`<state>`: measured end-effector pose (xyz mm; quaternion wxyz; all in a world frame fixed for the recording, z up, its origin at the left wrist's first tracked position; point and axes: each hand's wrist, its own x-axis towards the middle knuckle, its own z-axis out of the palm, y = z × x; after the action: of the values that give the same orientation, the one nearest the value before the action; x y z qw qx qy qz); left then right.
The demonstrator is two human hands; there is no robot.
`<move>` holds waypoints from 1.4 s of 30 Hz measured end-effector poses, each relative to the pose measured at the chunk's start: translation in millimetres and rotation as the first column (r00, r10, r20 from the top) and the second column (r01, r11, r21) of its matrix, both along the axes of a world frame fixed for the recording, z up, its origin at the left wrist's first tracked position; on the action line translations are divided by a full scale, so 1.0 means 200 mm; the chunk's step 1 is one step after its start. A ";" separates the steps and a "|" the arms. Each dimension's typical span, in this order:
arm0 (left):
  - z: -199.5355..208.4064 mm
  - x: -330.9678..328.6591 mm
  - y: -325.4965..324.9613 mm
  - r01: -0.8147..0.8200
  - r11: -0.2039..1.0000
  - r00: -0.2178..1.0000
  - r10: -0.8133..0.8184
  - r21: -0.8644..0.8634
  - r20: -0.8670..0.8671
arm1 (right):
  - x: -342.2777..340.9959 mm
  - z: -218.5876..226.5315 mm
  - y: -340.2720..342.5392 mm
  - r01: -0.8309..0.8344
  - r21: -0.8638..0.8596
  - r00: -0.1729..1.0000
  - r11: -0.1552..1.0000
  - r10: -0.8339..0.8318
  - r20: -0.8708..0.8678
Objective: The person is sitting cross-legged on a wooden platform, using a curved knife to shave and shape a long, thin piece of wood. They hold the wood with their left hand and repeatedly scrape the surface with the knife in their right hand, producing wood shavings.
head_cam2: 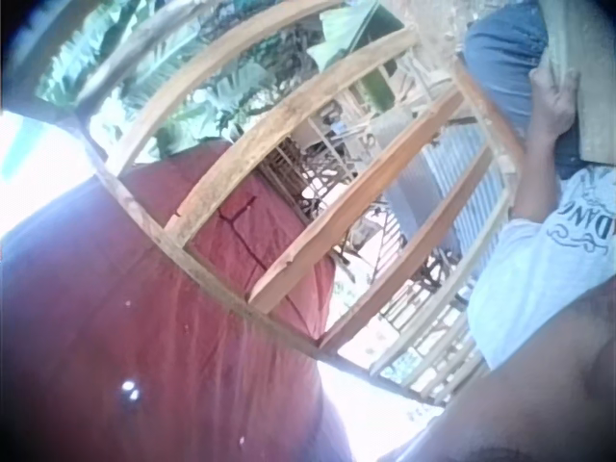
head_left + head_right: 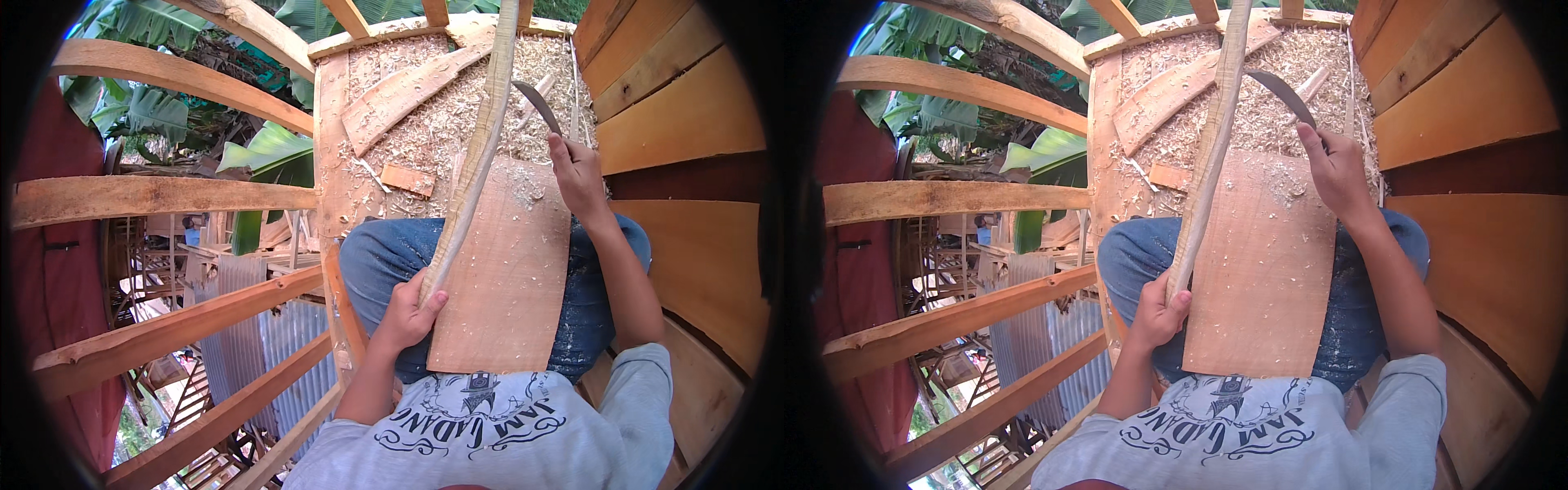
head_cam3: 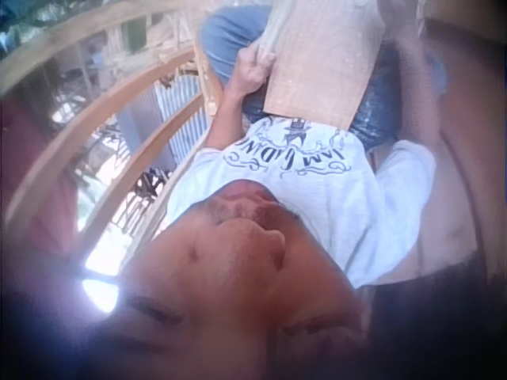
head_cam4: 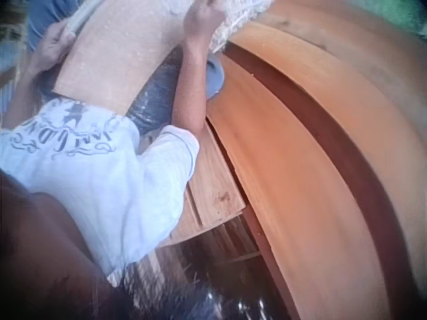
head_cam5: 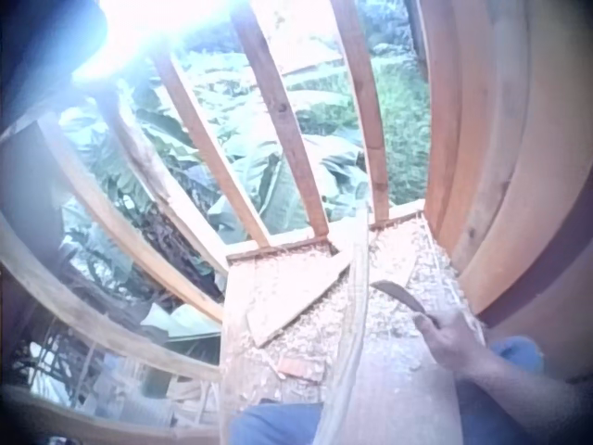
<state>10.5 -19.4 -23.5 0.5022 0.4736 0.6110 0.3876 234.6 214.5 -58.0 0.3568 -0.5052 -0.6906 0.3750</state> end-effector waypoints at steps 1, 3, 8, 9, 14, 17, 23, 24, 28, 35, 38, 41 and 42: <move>0.00 0.00 0.01 0.007 0.999 1.000 -0.007 0.031 0.004 | 0.00 -0.01 -0.01 0.013 -0.074 0.994 0.997 -0.021 -0.108; 0.03 -0.03 0.04 0.003 0.997 0.984 0.010 -0.073 0.175 | 0.00 -0.04 -0.04 0.018 -0.227 0.947 0.974 -0.089 -0.308; 0.03 -0.08 0.02 0.007 0.981 0.891 0.083 -0.196 0.446 | 0.03 -0.09 -0.05 -0.018 -0.476 0.883 0.880 -0.209 -0.419; 0.05 -0.08 0.02 0.019 0.979 0.876 0.081 -0.201 0.476 | 0.01 -0.08 -0.06 -0.037 -0.459 0.894 0.888 -0.177 -0.413; 0.10 -0.01 0.06 0.140 0.972 0.792 0.005 -0.189 0.610 | 0.00 -0.07 -0.09 -0.169 -0.406 0.911 0.898 -0.015 -0.412; 0.13 0.07 0.10 0.209 0.956 0.739 -0.015 -0.208 0.673 | 0.01 0.01 -0.11 -0.289 -0.400 0.841 0.870 0.031 -0.541; 0.15 0.22 0.19 0.315 0.903 0.795 -0.084 -0.291 0.600 | 0.05 0.07 -0.15 -0.556 -0.319 0.621 0.768 0.128 -0.773; 0.15 0.23 0.20 0.325 0.891 0.816 -0.095 -0.318 0.570 | 0.06 0.09 -0.15 -0.596 -0.284 0.593 0.751 0.173 -0.787; 0.18 0.31 0.25 0.349 0.869 0.879 -0.172 -0.352 0.445 | 0.09 0.12 -0.16 -0.589 -0.320 0.602 0.742 0.139 -0.786; 0.18 0.45 0.33 0.163 0.951 0.941 -0.070 -0.262 0.332 | 0.11 0.13 -0.17 -0.627 -0.295 0.567 0.721 0.162 -0.808; 0.20 0.47 0.36 0.145 0.961 0.942 -0.060 -0.238 0.331 | 0.12 0.15 -0.17 -0.624 -0.309 0.569 0.718 0.147 -0.809; 0.23 0.48 0.36 0.131 0.967 0.944 -0.053 -0.221 0.326 | 0.13 0.16 -0.16 -0.611 -0.321 0.575 0.724 0.127 -0.808; 0.24 0.48 0.37 0.121 0.967 0.949 -0.046 -0.224 0.313 | 0.13 0.15 -0.16 -0.605 -0.312 0.573 0.733 0.129 -0.809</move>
<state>107.2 54.0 25.3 0.6602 0.3693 0.5477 0.3576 260.9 183.4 -27.8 0.3495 -0.2237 -0.4341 0.7996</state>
